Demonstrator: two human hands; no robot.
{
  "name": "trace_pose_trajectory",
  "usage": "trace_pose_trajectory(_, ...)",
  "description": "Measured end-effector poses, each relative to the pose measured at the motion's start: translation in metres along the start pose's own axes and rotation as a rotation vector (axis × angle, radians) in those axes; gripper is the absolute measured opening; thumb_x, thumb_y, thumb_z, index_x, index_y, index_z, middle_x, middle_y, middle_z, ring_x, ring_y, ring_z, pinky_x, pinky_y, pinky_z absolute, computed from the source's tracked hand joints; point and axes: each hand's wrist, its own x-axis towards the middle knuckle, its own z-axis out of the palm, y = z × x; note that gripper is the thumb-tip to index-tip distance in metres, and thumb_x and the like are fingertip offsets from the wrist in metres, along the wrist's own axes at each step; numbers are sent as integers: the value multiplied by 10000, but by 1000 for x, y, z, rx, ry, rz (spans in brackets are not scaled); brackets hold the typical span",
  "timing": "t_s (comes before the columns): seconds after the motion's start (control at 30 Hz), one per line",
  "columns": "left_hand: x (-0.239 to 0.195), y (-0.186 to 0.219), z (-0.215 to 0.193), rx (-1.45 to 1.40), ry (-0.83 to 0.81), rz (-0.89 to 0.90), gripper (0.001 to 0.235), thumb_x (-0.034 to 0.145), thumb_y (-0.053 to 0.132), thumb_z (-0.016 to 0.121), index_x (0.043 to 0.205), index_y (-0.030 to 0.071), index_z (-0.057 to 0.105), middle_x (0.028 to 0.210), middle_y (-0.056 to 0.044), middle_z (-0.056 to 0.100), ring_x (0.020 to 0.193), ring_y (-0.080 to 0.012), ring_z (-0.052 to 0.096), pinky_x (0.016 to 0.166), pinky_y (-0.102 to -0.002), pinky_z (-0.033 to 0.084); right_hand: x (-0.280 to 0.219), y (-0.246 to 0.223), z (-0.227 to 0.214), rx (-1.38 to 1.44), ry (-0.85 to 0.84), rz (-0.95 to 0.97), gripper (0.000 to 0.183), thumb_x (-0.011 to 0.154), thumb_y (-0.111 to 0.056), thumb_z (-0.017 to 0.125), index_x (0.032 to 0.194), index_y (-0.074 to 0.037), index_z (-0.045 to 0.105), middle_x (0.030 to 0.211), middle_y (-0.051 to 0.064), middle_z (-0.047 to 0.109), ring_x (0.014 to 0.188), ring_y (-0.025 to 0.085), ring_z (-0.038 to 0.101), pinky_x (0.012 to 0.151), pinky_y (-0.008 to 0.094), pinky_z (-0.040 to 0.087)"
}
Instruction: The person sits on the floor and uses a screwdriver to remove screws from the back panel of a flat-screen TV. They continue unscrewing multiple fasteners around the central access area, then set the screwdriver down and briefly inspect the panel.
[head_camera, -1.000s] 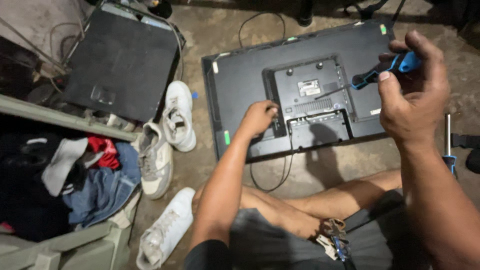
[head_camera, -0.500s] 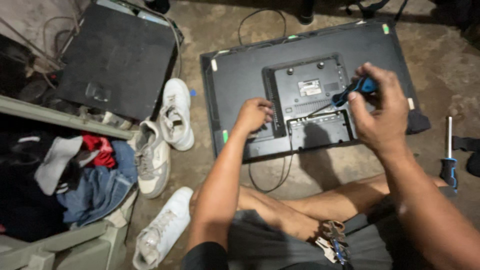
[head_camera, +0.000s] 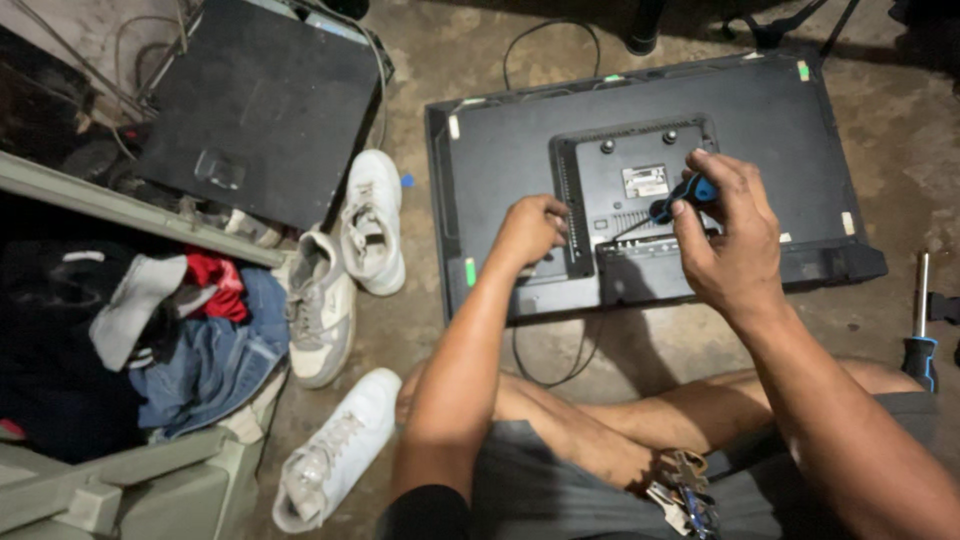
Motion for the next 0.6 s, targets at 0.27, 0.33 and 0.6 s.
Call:
trace_pose_trajectory(0.27, -5, 12, -2, 26, -19, -33, 270, 894, -14, 611, 1144, -8, 715, 907, -149, 770, 712, -204, 752, 544, -347, 614, -1, 1, 3, -19, -5, -4, 445, 1008, 36, 685, 1429, 11, 542, 1376, 227, 575, 1218, 303, 689, 1005, 357, 578)
trace_pose_trajectory(0.33, -6, 13, -3, 46, -10, -35, 274, 893, -11, 611, 1145, 0, 719, 913, -143, 773, 715, -198, 753, 549, -342, 616, -1, 3, 3, -35, -27, 0, 438, 1013, 25, 682, 1425, 16, 533, 1373, 239, 563, 1217, 310, 682, 992, 359, 576)
trace_pose_trajectory(0.6, -6, 10, -2, 84, -5, -20, 271, 929, 0, 579, 1161, 13, 720, 925, -141, 792, 720, -199, 765, 588, -334, 613, -3, 21, 1, -251, 5, 67, 330, 1092, -86, 741, 1344, 28, 561, 1243, 216, 601, 1107, 303, 695, 953, 378, 612)
